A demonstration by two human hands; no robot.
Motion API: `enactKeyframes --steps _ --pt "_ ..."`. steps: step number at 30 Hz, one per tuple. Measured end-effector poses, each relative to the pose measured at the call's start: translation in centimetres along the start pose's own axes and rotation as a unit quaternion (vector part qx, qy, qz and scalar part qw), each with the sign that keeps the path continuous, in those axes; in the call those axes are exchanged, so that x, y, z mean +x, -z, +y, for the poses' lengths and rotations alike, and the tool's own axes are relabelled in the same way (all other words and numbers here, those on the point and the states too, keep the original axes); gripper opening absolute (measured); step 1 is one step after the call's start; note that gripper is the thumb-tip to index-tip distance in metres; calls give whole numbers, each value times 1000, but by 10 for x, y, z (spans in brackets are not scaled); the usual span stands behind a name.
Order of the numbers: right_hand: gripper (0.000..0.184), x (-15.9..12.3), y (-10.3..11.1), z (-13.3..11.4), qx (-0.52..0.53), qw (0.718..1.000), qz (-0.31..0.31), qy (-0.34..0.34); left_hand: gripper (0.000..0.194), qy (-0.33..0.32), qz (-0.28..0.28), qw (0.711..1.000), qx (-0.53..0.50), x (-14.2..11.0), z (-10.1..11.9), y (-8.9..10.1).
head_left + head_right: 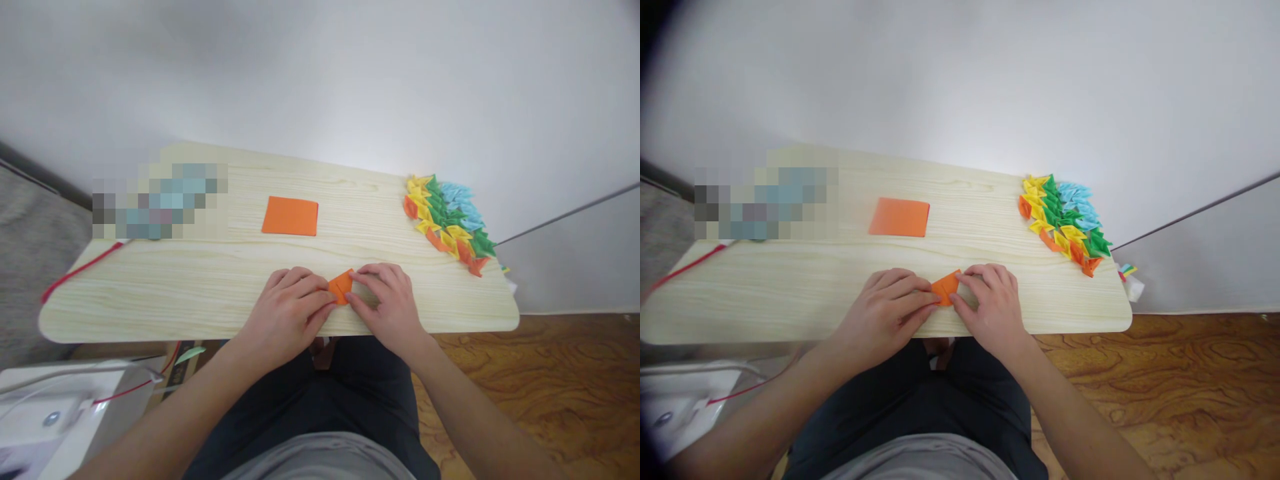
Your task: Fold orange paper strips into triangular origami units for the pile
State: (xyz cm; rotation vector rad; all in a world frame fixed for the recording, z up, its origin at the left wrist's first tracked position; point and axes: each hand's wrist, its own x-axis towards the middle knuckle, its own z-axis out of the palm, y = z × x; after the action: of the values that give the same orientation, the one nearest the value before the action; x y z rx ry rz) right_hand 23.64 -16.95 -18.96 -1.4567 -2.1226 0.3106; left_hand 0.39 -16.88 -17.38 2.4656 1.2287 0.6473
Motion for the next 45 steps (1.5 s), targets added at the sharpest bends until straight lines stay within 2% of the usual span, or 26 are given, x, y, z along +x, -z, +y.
enactKeyframes --steps 3,7,22,34,38,45 --pt "29 0 1 -2 6 1000 -3 -4 17 44 -3 999 -15 5 2 -2" --pt "7 1 0 -3 26 999 -16 12 12 91 -3 996 -16 12 4 -5" --pt "6 -2 -4 -8 25 1000 11 1 9 165 -4 986 -15 19 9 -9" --pt "4 -4 -5 -12 19 1000 19 -14 9 177 8 984 -33 17 7 -9" --pt "3 -4 -5 -13 20 999 18 -18 3 164 -1 986 -32 16 6 -9" --pt "6 -7 -6 -18 12 1000 19 -15 8 145 3 989 -35 14 3 -10"
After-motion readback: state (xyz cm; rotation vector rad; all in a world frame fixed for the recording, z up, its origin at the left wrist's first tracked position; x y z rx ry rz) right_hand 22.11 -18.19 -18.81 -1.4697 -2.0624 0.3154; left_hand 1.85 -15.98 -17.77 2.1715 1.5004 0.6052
